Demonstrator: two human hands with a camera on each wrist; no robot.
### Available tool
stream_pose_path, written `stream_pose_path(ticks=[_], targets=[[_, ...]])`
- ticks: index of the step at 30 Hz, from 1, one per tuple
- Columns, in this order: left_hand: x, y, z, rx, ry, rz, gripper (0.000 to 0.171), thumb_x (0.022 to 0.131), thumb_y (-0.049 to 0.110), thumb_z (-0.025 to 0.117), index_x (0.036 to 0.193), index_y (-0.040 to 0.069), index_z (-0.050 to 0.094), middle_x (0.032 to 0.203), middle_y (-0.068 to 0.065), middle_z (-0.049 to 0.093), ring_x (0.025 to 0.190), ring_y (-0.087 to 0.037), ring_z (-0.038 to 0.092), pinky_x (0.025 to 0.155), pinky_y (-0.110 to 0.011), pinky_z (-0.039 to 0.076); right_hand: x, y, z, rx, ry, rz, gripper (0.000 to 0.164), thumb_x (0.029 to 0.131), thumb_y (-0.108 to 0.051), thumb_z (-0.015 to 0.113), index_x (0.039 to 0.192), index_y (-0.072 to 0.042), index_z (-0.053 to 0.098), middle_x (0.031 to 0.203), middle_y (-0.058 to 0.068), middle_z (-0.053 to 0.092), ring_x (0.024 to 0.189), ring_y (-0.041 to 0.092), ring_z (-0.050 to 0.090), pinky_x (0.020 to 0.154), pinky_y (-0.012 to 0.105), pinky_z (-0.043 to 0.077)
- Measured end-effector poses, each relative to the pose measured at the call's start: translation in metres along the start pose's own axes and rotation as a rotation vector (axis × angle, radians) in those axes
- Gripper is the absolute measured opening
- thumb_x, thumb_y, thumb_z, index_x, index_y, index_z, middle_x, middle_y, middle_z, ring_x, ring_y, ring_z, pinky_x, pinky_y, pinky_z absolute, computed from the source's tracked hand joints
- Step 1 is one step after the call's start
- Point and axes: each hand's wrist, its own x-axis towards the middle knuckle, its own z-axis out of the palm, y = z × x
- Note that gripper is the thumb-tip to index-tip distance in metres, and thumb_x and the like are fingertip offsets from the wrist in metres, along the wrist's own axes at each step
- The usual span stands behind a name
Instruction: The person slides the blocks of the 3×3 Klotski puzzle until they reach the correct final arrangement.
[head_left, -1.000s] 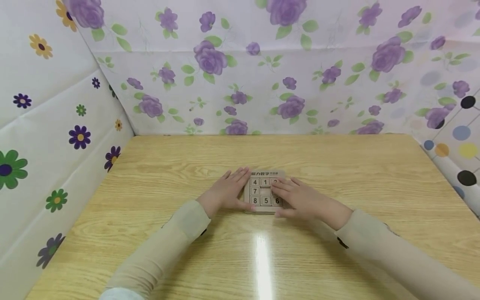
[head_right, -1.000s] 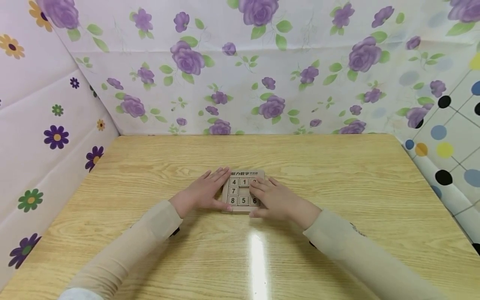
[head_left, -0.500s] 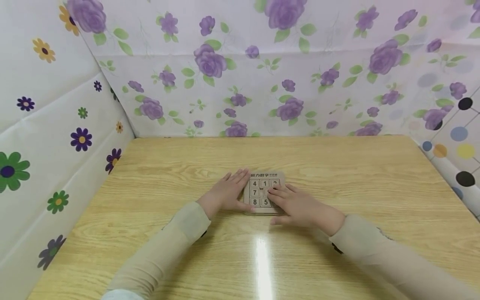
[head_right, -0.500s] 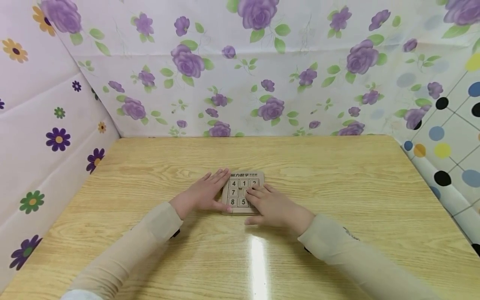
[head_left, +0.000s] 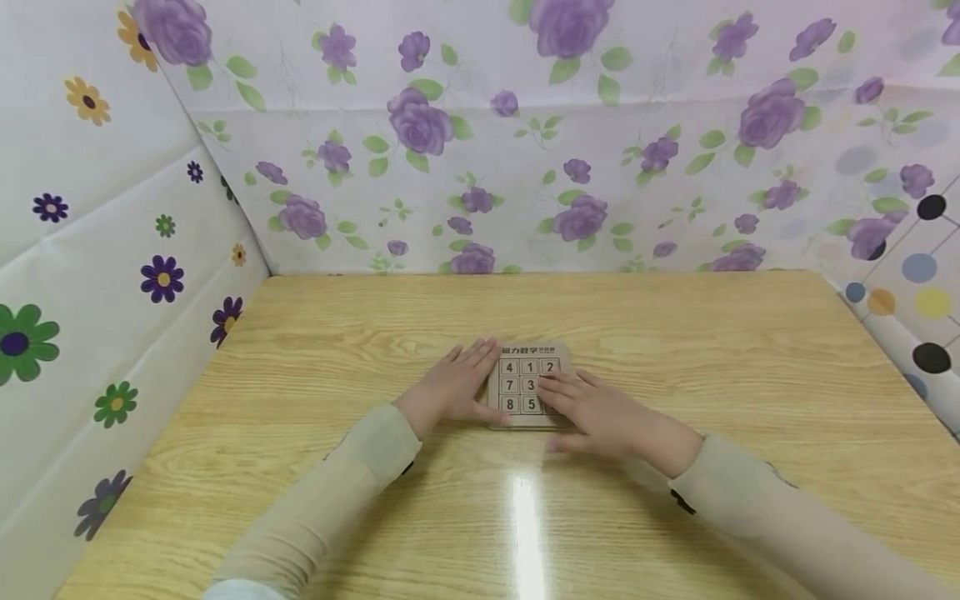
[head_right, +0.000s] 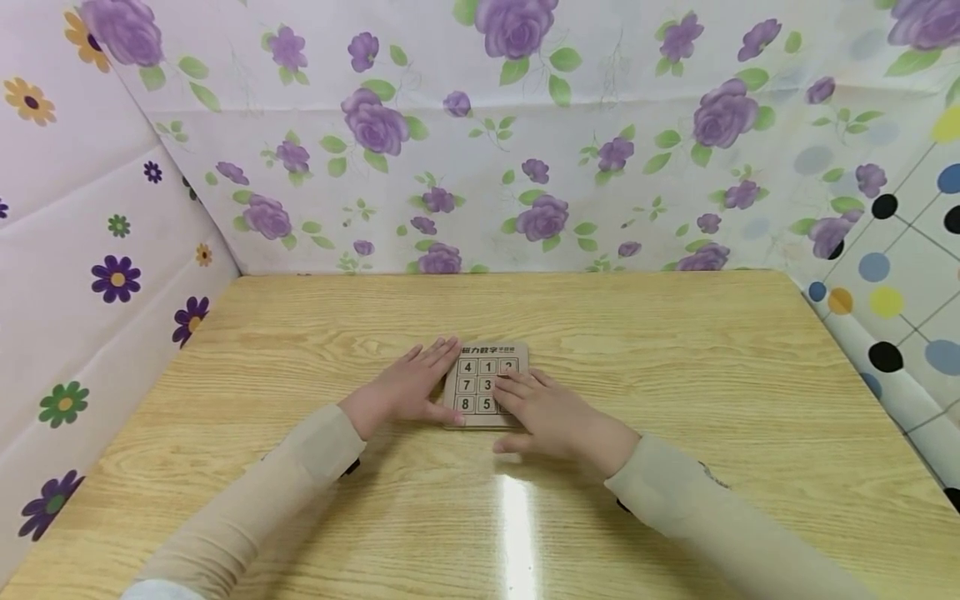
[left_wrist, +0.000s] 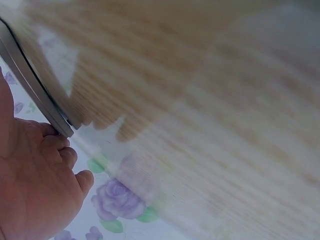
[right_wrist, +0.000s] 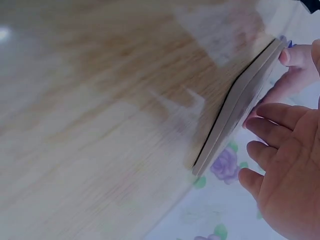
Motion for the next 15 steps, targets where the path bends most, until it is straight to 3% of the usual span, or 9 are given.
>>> stream_pose_path(ticks=[7,15], targets=[[-0.001,-0.002,-0.001,0.0,0.013,0.004,0.117,0.074,0.076,0.056,0.153,0.008,0.004,0.161,-0.007,0.001,0.148,-0.021,0.001,0.121,-0.042,0.005,-0.017,-0.002,-0.001,-0.024,-0.003,-0.015,0.074,0.092,-0.051,0.052,0.141,0.002,0.042,0.15,0.017,0.037,0.141,0.036,0.027,0.116,0.056,0.019],[-0.001,0.0,0.0,-0.006,0.008,0.009,0.117,0.074,0.076,0.056,0.153,0.008,0.004,0.16,-0.007,0.0,0.148,-0.022,0.002,0.121,-0.042,0.005,-0.016,0.005,0.003,-0.046,0.014,-0.002,0.074,0.092,-0.053,0.05,0.141,0.002,0.042,0.15,0.016,0.037,0.141,0.036,0.028,0.116,0.056,0.02]])
